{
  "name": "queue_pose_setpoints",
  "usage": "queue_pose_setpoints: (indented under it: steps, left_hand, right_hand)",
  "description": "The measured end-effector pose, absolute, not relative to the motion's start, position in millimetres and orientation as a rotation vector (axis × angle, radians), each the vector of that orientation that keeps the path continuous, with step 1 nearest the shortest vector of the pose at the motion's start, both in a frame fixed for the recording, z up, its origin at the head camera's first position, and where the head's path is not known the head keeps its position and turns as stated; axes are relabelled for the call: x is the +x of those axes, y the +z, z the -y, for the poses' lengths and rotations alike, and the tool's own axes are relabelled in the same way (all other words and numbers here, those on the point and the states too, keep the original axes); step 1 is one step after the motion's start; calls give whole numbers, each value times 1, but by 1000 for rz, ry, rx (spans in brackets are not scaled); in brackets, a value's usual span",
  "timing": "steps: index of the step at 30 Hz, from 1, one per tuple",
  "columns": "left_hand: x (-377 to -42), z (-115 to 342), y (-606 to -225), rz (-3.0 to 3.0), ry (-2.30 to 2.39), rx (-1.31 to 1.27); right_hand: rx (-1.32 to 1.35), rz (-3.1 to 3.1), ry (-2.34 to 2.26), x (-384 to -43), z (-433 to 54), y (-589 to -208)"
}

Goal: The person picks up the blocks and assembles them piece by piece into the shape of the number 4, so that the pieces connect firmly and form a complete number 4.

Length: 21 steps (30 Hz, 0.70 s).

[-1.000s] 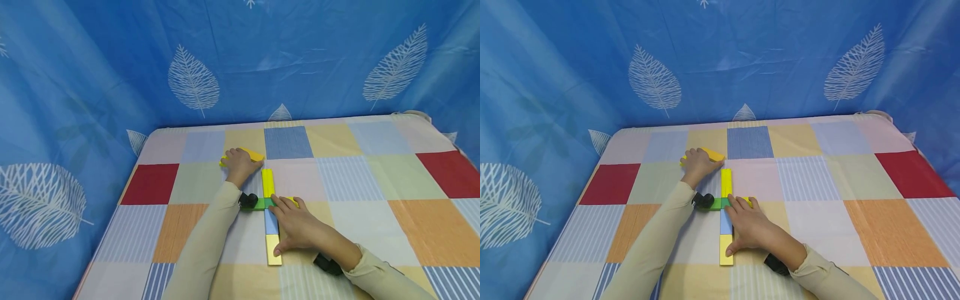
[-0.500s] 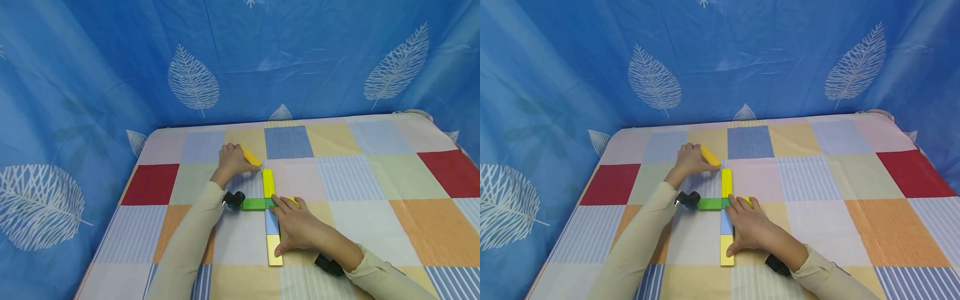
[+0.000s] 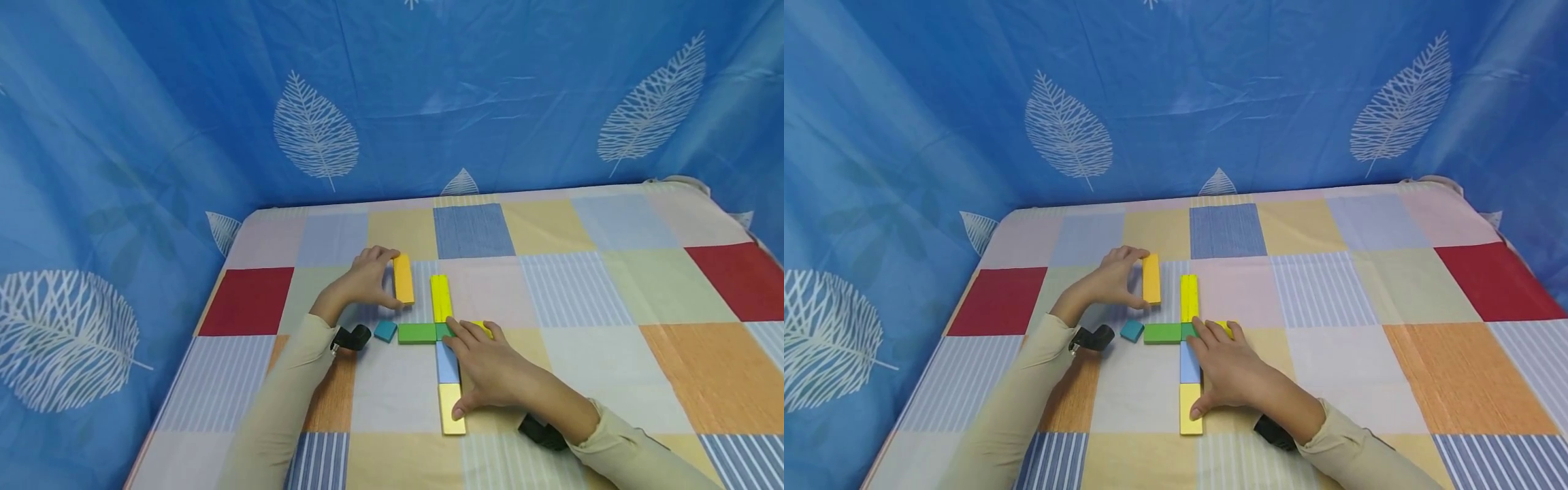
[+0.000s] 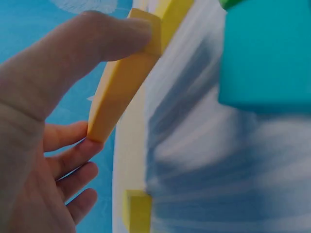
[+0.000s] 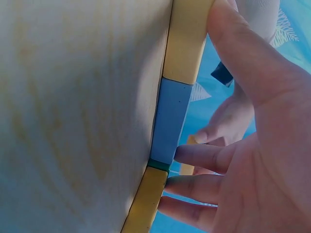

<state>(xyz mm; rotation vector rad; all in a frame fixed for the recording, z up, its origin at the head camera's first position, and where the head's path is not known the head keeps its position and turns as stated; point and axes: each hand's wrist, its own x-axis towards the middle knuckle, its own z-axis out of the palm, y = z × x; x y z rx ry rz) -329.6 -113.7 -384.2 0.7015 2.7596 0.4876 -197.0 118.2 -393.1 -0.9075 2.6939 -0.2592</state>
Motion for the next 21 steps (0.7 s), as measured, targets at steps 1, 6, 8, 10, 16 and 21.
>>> queue_pose_setpoints:
  steps: [1,6,8,10,16,21]
  left_hand:
    - [-330,114,-385,-2746,470,721]
    - [-333,112,-388,-2684,313,808]
    - [-334,111,-388,-2654,269,800]
    - [-335,110,-388,-2622,236,775]
    - [-334,109,-384,-2568,251,744]
    - [-328,112,-392,-2621,368,721]
  right_hand:
    - [-906,-2694,-263,-197,-118,-393]
    - [-910,-2692,-276,-198,-118,-393]
    - [-919,-2692,-279,-198,-119,-393]
    - [-927,-2693,-280,-197,-120,-393]
    - [-933,-2696,-292,-198,-122,-394]
    - [-932,-2695,-290,-198,-121,-394]
